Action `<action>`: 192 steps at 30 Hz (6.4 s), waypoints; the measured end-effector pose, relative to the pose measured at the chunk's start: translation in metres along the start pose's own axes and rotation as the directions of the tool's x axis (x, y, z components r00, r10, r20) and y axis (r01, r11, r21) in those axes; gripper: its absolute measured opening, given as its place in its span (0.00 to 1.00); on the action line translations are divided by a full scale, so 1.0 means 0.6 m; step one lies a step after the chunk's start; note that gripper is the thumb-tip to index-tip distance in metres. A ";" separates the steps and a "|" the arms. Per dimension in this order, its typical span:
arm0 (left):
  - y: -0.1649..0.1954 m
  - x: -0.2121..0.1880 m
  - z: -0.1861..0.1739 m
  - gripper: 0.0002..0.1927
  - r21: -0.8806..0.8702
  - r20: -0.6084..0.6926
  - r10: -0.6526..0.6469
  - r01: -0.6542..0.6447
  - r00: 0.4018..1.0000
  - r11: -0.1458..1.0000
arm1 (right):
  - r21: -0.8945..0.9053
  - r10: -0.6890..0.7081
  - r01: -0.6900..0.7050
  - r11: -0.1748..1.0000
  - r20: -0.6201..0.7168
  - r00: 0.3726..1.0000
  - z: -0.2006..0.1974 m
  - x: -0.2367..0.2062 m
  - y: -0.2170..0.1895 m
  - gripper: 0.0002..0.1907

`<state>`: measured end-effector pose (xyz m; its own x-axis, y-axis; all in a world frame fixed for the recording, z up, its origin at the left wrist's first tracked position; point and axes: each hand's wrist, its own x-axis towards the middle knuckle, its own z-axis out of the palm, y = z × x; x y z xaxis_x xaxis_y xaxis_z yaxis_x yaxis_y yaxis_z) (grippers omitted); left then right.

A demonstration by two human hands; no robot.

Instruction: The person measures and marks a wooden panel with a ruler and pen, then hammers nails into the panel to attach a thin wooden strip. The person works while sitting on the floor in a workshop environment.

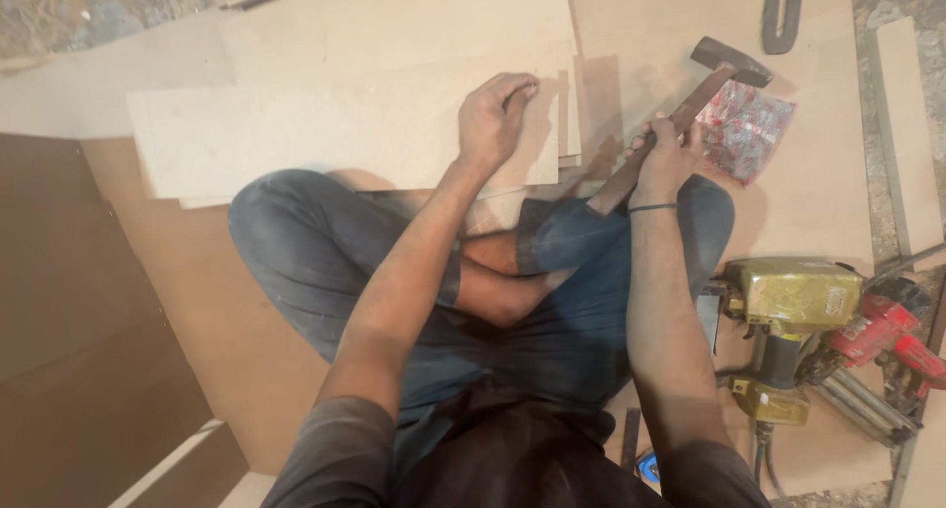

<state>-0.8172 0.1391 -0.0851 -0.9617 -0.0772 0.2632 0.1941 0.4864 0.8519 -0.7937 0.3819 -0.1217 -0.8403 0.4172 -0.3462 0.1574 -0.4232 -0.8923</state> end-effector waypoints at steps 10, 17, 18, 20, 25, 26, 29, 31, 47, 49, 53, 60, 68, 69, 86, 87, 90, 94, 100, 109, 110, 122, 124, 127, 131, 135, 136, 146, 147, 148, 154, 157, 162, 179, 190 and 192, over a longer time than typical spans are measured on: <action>0.010 0.003 0.004 0.05 0.182 0.005 0.067 -0.067 0.998 0.981 | -0.020 0.025 -0.025 0.999 0.006 1.000 0.001 0.012 0.001 0.08; 0.002 0.003 0.014 0.05 0.202 0.023 0.077 -0.080 0.997 0.976 | -0.007 0.045 -0.045 0.999 0.015 0.999 -0.002 0.018 0.002 0.09; 0.000 0.003 0.015 0.05 0.204 0.020 0.080 -0.083 0.997 0.975 | -0.002 0.051 -0.051 0.999 0.023 0.998 -0.002 0.018 0.002 0.08; -0.004 0.003 0.018 0.06 0.206 0.011 0.091 -0.091 0.996 0.974 | 0.003 0.054 -0.055 0.999 0.035 0.998 -0.003 0.019 0.002 0.08; -0.010 0.001 0.023 0.06 0.222 0.019 0.084 -0.086 0.996 0.971 | 0.003 0.066 -0.066 0.998 0.042 0.997 -0.006 0.020 0.005 0.08; -0.011 0.001 0.023 0.06 0.227 0.023 0.080 -0.083 0.997 0.970 | 0.000 0.066 -0.066 0.998 0.037 0.997 -0.006 0.021 0.006 0.08; -0.010 0.001 0.024 0.06 0.222 0.012 0.102 -0.102 0.995 0.970 | -0.014 0.066 -0.065 0.998 0.031 0.997 -0.007 0.021 0.007 0.08; -0.009 0.002 0.023 0.05 0.214 0.013 0.090 -0.091 0.996 0.973 | -0.017 0.062 -0.062 0.998 0.042 0.997 -0.007 0.021 0.008 0.08; -0.009 0.004 0.024 0.05 0.214 0.003 0.092 -0.091 0.996 0.973 | -0.057 0.062 -0.059 0.997 0.045 0.997 -0.008 0.020 0.007 0.09; -0.010 0.004 0.025 0.05 0.222 0.011 0.084 -0.085 0.996 0.971 | -0.060 0.069 -0.066 0.996 0.044 0.997 -0.008 0.019 0.006 0.08; -0.012 0.005 0.024 0.05 0.214 0.021 0.074 -0.077 0.997 0.974 | -0.047 0.078 -0.075 0.996 0.058 0.995 -0.008 0.018 0.006 0.08; -0.015 0.001 0.022 0.05 0.210 0.004 0.090 -0.089 0.996 0.974 | -0.067 0.079 -0.075 0.995 0.052 0.995 -0.010 0.018 0.011 0.09; -0.011 0.003 0.024 0.05 0.235 0.017 0.110 -0.111 0.994 0.966 | -0.051 0.085 -0.082 0.995 0.058 0.995 -0.013 0.021 0.014 0.09; -0.010 0.002 0.023 0.05 0.236 0.014 0.129 -0.129 0.992 0.963 | -0.063 0.081 -0.078 0.995 0.050 0.995 -0.010 0.019 0.013 0.09; -0.014 0.004 0.001 0.08 0.241 0.044 0.157 -0.163 0.987 0.957 | -0.686 -0.161 0.686 0.243 0.669 0.726 0.069 -0.226 -0.169 0.29; -0.015 0.005 0.000 0.08 0.239 0.042 0.152 -0.158 0.988 0.958 | -0.709 -0.118 0.653 0.265 0.648 0.752 0.078 -0.232 -0.171 0.29; -0.017 0.007 -0.001 0.07 0.235 0.040 0.126 -0.132 0.991 0.963 | -0.707 -0.122 0.649 0.281 0.644 0.755 0.108 -0.248 -0.168 0.28; -0.019 0.011 -0.001 0.06 0.251 0.035 0.105 -0.110 0.994 0.962 | -0.761 -0.080 0.588 0.275 0.591 0.803 0.141 -0.259 -0.162 0.28; -0.026 0.008 -0.003 0.06 0.202 0.030 0.096 -0.100 0.995 0.974 | -0.809 -0.071 0.472 0.350 0.480 0.874 0.140 -0.271 -0.152 0.28; -0.029 0.012 -0.002 0.06 0.210 0.051 0.052 -0.062 0.997 0.976 | -0.853 -0.001 0.318 0.414 0.349 0.937 0.146 -0.278 -0.148 0.29; -0.029 0.011 -0.003 0.06 0.208 0.059 0.042 -0.053 0.997 0.977 | -0.848 -0.024 0.335 0.411 0.357 0.934 0.146 -0.280 -0.150 0.29; -0.024 0.009 -0.002 0.05 0.183 0.006 0.083 -0.083 0.997 0.980 | -0.743 -0.145 0.600 0.297 0.586 0.797 0.141 -0.281 -0.145 0.28; -0.024 0.010 0.000 0.04 0.197 0.023 0.064 -0.067 0.998 0.978 | -0.817 -0.044 0.531 0.225 0.536 0.843 0.141 -0.280 -0.143 0.30; -0.025 0.008 0.000 0.04 0.209 0.019 0.075 -0.078 0.997 0.975 | -0.729 -0.149 0.631 0.266 0.616 0.774 0.140 -0.282 -0.141 0.29; -0.024 0.002 -0.001 0.06 0.207 0.014 0.093 -0.094 0.996 0.974 | -0.746 -0.142 0.594 0.301 0.581 0.801 0.141 -0.288 -0.138 0.27; -0.022 0.005 0.000 0.05 0.228 -0.008 0.107 -0.103 0.994 0.968 | -0.741 -0.164 0.602 0.297 0.581 0.797 0.140 -0.302 -0.145 0.29; -0.023 0.006 -0.002 0.05 0.224 -0.003 0.118 -0.115 0.993 0.968 | -0.693 -0.209 0.646 0.319 0.613 0.762 0.138 -0.308 -0.149 0.28; -0.020 -0.041 -0.051 0.19 0.030 -0.031 0.158 -0.157 0.987 0.987 | -0.701 -0.086 0.402 0.589 0.441 0.894 0.126 -0.336 -0.188 0.29; -0.019 -0.041 -0.052 0.18 0.034 -0.022 0.137 -0.136 0.990 0.990 | -0.707 -0.085 0.404 0.580 0.441 0.893 0.128 -0.333 -0.190 0.29; -0.018 -0.040 -0.052 0.18 0.039 -0.016 0.113 -0.112 0.994 0.993 | -0.713 -0.082 0.409 0.570 0.446 0.891 0.130 -0.330 -0.191 0.29; -0.015 -0.033 -0.054 0.18 0.067 0.000 0.112 -0.112 0.994 0.991 | -0.762 -0.049 0.406 0.504 0.444 0.895 0.135 -0.303 -0.178 0.29; -0.014 -0.033 -0.056 0.18 0.059 0.009 0.080 -0.081 0.997 0.995 | -0.647 -0.209 0.710 0.278 0.681 0.702 0.139 -0.284 -0.168 0.27; -0.015 -0.029 -0.055 0.16 0.055 0.019 0.071 -0.072 0.997 0.996 | -0.723 -0.136 0.642 0.254 0.631 0.764 0.146 -0.268 -0.170 0.28; -0.014 -0.033 -0.052 0.15 0.061 0.006 0.067 -0.067 0.998 0.996 | -0.700 -0.181 0.664 0.263 0.640 0.746 0.139 -0.274 -0.150 0.29; -0.017 -0.032 -0.049 0.15 0.064 0.021 0.061 -0.062 0.998 0.996 | -0.598 -0.288 0.781 0.180 0.727 0.623 0.127 -0.282 -0.156 0.25; -0.017 -0.031 -0.050 0.15 0.065 0.020 0.070 -0.072 0.997 0.995 | -0.719 -0.155 0.656 0.230 0.639 0.754 0.136 -0.275 -0.148 0.29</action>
<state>-0.7954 0.1097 -0.0849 -0.9493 -0.0253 0.3134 0.2495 0.5460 0.7998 -0.7111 0.2850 0.0383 -0.9891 -0.1334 0.0626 -0.1423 0.7545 -0.6407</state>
